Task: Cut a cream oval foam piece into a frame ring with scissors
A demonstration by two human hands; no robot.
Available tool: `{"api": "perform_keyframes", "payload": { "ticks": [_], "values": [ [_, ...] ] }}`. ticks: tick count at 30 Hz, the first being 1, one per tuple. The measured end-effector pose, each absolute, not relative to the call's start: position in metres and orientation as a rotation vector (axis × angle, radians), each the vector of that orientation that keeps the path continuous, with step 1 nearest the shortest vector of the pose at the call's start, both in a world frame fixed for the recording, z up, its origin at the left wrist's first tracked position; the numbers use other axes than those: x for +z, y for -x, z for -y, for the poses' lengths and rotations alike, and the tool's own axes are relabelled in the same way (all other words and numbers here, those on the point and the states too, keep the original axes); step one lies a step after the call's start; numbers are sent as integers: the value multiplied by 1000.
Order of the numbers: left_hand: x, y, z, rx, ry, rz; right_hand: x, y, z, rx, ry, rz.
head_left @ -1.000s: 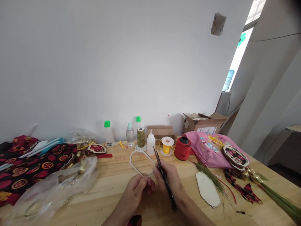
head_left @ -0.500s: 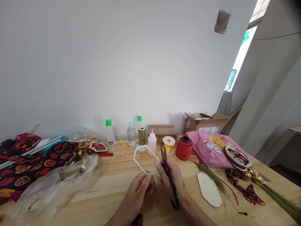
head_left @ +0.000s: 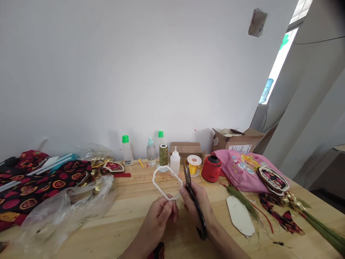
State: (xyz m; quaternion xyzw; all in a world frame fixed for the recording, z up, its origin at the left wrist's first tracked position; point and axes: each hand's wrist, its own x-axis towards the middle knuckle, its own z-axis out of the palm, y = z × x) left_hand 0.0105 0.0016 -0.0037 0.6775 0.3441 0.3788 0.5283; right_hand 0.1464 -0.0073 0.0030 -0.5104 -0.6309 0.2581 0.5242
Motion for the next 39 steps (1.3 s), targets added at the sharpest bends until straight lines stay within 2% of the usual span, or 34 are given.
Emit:
{"api": "perform_keyframes", "payload": {
  "ticks": [17,27,32,36,39],
  "values": [
    [-6,-11,-3,927,-1603,-834,5,-145,10,572,1231,1526],
    [-2,-5,-12,970,-1548,-903,-1,-147,7,833,1161,1248],
    [3,-2,-15,1067,-1260,-845,-3,-147,6,899,1129,1209],
    [4,-5,-13,973,-999,-661,-4,-146,6,861,1149,1282],
    [3,-9,-11,891,-1108,-712,-2,-148,7,820,1166,1424]
  ]
}}
